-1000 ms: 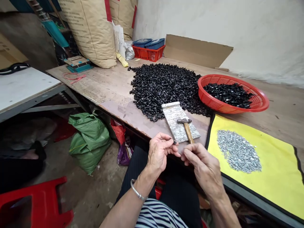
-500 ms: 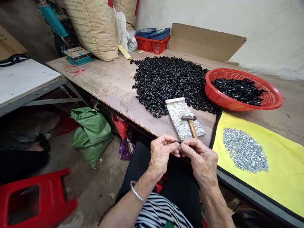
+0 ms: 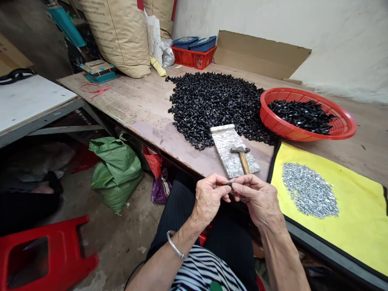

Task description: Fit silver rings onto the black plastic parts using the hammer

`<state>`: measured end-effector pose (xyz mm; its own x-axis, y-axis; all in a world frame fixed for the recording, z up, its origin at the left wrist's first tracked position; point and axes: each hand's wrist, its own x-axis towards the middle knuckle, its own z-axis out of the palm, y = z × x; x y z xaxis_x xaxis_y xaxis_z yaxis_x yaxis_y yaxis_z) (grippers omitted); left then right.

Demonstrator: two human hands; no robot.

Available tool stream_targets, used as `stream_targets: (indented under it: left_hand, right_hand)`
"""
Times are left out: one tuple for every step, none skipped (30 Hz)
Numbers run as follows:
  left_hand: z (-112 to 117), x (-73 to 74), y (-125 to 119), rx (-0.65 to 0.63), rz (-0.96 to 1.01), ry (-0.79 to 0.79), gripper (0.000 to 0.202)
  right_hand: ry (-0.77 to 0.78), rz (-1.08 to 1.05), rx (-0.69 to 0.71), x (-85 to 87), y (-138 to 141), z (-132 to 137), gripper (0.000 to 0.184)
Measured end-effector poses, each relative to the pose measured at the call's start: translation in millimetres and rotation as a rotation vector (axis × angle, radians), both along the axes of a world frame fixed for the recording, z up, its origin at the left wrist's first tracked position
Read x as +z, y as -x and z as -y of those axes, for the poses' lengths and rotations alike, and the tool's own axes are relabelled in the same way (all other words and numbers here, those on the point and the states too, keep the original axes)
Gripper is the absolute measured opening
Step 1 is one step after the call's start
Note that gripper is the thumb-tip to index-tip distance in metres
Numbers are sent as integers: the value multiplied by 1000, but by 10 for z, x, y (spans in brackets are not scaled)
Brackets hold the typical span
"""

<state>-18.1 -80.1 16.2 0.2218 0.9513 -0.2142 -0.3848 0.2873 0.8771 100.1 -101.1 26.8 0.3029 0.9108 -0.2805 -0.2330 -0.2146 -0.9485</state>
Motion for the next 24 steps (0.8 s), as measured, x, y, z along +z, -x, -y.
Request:
stream_targets:
  left_hand:
    - [-3, -5, 6, -16, 0, -10, 5]
    - [-4, -10, 12, -32, -1, -18, 4]
    - [-4, -16, 17, -45, -3, -23, 4]
    - [-2, -22, 21, -53, -5, -24, 4]
    - [2, -27, 23, -58, -4, -19, 5]
    - [6, -31, 23, -59, 2, -10, 6]
    - [10, -33, 19, -55, 12, 2, 7]
    - [13, -33, 12, -47, 23, 18, 8]
    - [14, -33, 1, -38, 36, 39, 9]
    - [12, -32, -13, -26, 50, 62, 10]
    - [6, -30, -29, -14, 65, 85, 11]
    - [-3, -27, -47, -3, 80, 108, 12]
    - [-16, -22, -64, 5, 95, 127, 13]
    - [-32, -17, -80, 8, 109, 139, 15]
    - [-50, -10, -93, 6, 120, 146, 15]
    - [-70, -2, -103, 1, 125, 148, 16]
    - [-92, 5, -108, -5, 127, 149, 16]
    - [-116, 12, -110, -12, 129, 147, 17]
    - [-142, 16, -108, -17, 135, 143, 17]
    - [-172, 16, -104, -19, 143, 140, 18]
    - [-204, 13, -99, -16, 151, 137, 19]
    - [-241, 5, -94, -8, 157, 133, 19]
    - [-281, -7, -91, 7, 157, 129, 19]
    - [-323, -21, -91, 23, 150, 127, 19]
  right_hand:
    - [7, -33, 1, 11, -5, -4, 22]
    - [14, -63, 3, 20, -8, -7, 22]
    - [22, -87, 6, 26, -8, -8, 22]
    - [28, -102, 3, 28, -3, -8, 22]
    - [33, -110, -4, 26, 5, -6, 22]
    - [36, -116, -15, 19, 16, -4, 21]
    - [37, -123, -28, 8, 30, -2, 21]
    - [33, -131, -45, -6, 46, 0, 20]
    - [27, -139, -64, -22, 61, 0, 19]
    - [22, -147, -81, -38, 74, -1, 19]
    - [20, -155, -97, -51, 85, -4, 19]
    - [18, -160, -114, -60, 91, -9, 20]
    - [19, -162, -131, -64, 94, -16, 20]
    - [23, -161, -143, -61, 93, -25, 21]
    - [29, -159, -144, -53, 88, -37, 21]
    - [32, -153, -136, -42, 79, -50, 22]
    - [32, -139, -121, -28, 65, -65, 23]
    - [30, -115, -102, -15, 46, -81, 24]
    - [27, -80, -83, -2, 19, -97, 25]
    - [22, -29, -73, 9, -16, -112, 27]
    - [22, 45, -75, 18, -59, -127, 30]
    - [27, 151, -90, 24, -109, -139, 32]
    - [37, 297, -112, 27, -164, -149, 34]
    - [50, 480, -133, 26, -220, -158, 35]
